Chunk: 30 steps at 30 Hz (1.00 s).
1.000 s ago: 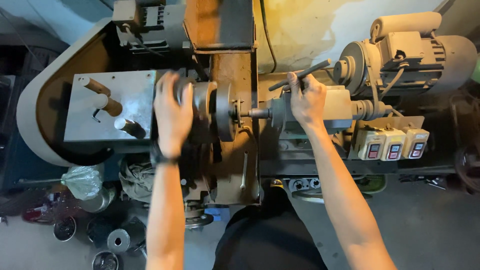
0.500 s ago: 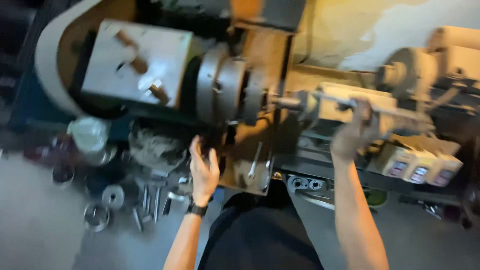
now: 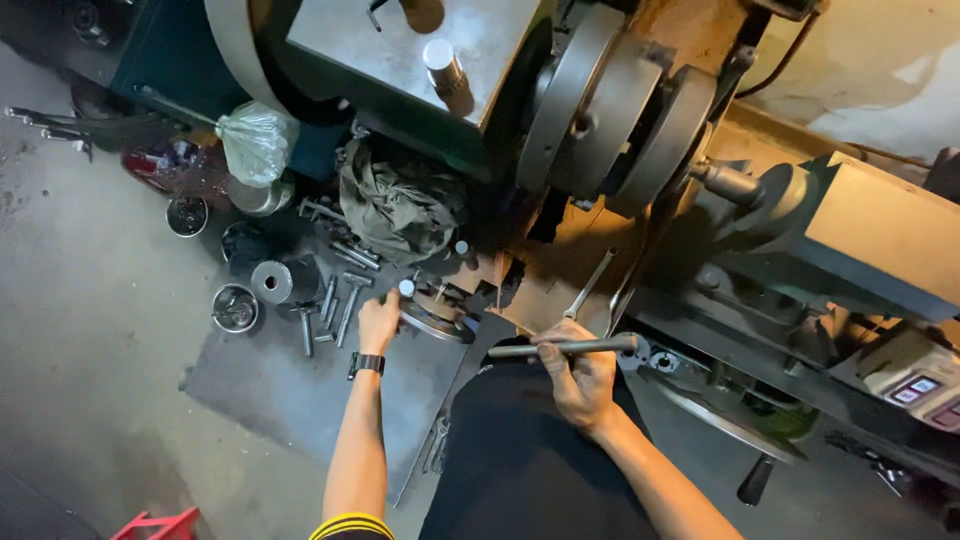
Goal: Operating a metal lathe machine to check, mount, and adjust a cylinder tool workpiece.
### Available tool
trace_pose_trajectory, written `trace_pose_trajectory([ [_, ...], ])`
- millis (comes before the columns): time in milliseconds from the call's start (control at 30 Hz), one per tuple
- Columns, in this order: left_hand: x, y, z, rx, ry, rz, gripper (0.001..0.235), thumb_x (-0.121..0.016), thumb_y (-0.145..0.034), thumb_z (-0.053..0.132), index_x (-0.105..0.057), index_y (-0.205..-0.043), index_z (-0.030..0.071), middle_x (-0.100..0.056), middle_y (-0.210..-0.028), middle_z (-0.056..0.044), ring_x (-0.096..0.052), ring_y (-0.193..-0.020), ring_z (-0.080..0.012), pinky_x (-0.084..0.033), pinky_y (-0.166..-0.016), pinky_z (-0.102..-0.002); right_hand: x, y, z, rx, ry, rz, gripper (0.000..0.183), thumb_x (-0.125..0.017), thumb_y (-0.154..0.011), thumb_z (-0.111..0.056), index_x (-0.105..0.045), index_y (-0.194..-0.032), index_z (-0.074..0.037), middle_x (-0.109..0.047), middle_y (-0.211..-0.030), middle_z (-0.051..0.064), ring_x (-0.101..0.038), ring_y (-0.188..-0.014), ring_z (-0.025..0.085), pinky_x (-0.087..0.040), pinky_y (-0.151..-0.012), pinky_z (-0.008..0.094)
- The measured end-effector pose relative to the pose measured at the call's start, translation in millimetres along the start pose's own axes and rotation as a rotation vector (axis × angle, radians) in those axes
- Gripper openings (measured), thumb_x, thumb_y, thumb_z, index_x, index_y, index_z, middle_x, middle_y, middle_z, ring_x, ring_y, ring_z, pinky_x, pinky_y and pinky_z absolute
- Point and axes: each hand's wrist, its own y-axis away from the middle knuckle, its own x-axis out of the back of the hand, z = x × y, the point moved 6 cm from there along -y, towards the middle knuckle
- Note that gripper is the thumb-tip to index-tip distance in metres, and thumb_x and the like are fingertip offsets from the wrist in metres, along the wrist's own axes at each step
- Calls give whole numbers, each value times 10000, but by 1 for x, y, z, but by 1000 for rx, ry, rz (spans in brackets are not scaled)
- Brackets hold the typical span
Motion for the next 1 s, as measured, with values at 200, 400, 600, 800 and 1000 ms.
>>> trace_pose_trajectory([
  [200,4,-1,5,-103,163,145,512,-612,-881,351,-699,-828,-150,-669,-861,-385,-672,-927,-507,-503,-864,-524,7,4,4,-21,59,0,267,-599,-1047,-220,-707,-916,-14,-694,-807,73,-652,-692,127,-548,-594,240],
  [400,8,-4,6,-26,219,110,476,-637,-856,321,-693,-838,-151,-671,-804,-360,-709,-846,-456,-518,-804,-485,16,7,16,-61,62,17,257,-587,-1045,-207,-703,-926,-12,-698,-808,65,-667,-666,115,-574,-580,232],
  [600,-8,-21,-25,-3,169,56,587,-632,-931,454,-705,-774,-107,-694,-761,-345,-704,-768,-461,-515,-709,-493,40,-2,-8,-65,39,67,251,-599,-1057,-191,-705,-942,6,-697,-807,87,-672,-688,135,-559,-595,250],
  [800,90,105,164,-525,79,416,369,-575,-1074,284,-672,-1164,-61,-677,-1150,-301,-639,-1076,-458,-510,-916,-503,163,-32,-59,281,372,557,224,-563,-1133,-140,-622,-957,-16,-686,-928,84,-626,-755,131,-515,-690,271],
  [1000,141,208,405,-1329,461,382,282,-560,-1071,160,-639,-1310,31,-618,-1420,-189,-607,-1329,-379,-490,-1168,-460,266,-102,-8,66,547,866,244,-603,-1145,-198,-704,-1148,24,-754,-1023,90,-700,-925,141,-564,-821,310],
])
